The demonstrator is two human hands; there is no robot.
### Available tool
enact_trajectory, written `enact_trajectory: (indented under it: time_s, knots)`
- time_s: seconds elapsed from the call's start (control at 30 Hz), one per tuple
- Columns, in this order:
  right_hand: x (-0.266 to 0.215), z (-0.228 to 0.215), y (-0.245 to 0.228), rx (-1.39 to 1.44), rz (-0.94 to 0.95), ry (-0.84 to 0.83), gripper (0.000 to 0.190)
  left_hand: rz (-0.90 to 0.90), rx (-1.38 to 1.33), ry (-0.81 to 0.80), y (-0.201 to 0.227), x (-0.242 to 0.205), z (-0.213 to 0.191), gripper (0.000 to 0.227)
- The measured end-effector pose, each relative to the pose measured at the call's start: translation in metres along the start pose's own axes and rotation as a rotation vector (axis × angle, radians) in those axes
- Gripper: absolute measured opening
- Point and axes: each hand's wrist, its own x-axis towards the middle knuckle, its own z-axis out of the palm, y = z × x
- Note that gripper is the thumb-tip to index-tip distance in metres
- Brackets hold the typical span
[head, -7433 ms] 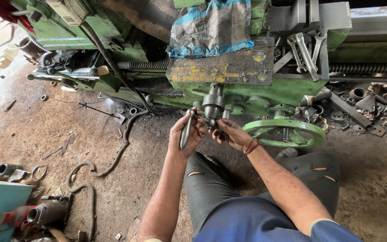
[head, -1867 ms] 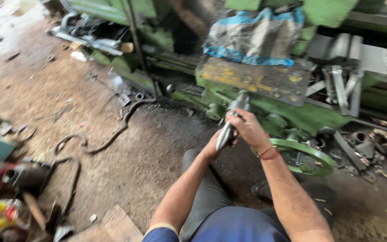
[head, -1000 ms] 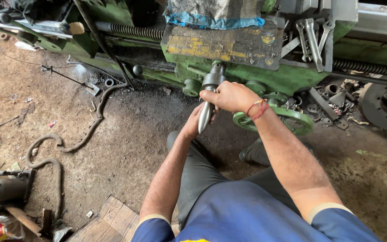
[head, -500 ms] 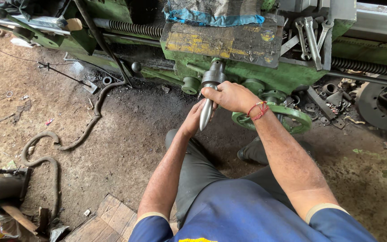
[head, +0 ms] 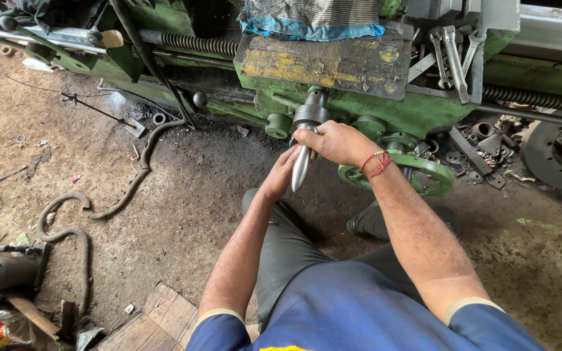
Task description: The person adjusts a metal lathe center on a lathe machine by hand and with a small rod tool.
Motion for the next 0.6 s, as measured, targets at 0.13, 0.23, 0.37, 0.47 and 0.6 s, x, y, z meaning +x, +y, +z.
enact_trajectory:
  time_s: [0.13,0.23,0.37,0.47,0.6]
  knots:
    - [0.002,0.002,0.004,-0.013,-0.009,0.001,0.083,-0.041,0.033,0.036,0.0,0.0,-0.001,0.043]
    - [0.003,0.002,0.007,-0.008,-0.013,-0.004,0.085,-0.065,0.045,0.048,0.0,0.001,-0.001,0.047]
    - [0.003,0.002,0.011,0.007,-0.029,-0.001,0.085,-0.068,0.076,0.067,0.001,0.002,-0.001,0.05]
    - [0.003,0.002,0.012,0.042,-0.048,-0.002,0.083,-0.073,0.084,0.069,0.001,0.002,-0.003,0.051]
    - [0.002,0.002,0.013,0.044,-0.048,-0.004,0.081,-0.074,0.104,0.076,0.0,0.003,-0.005,0.052]
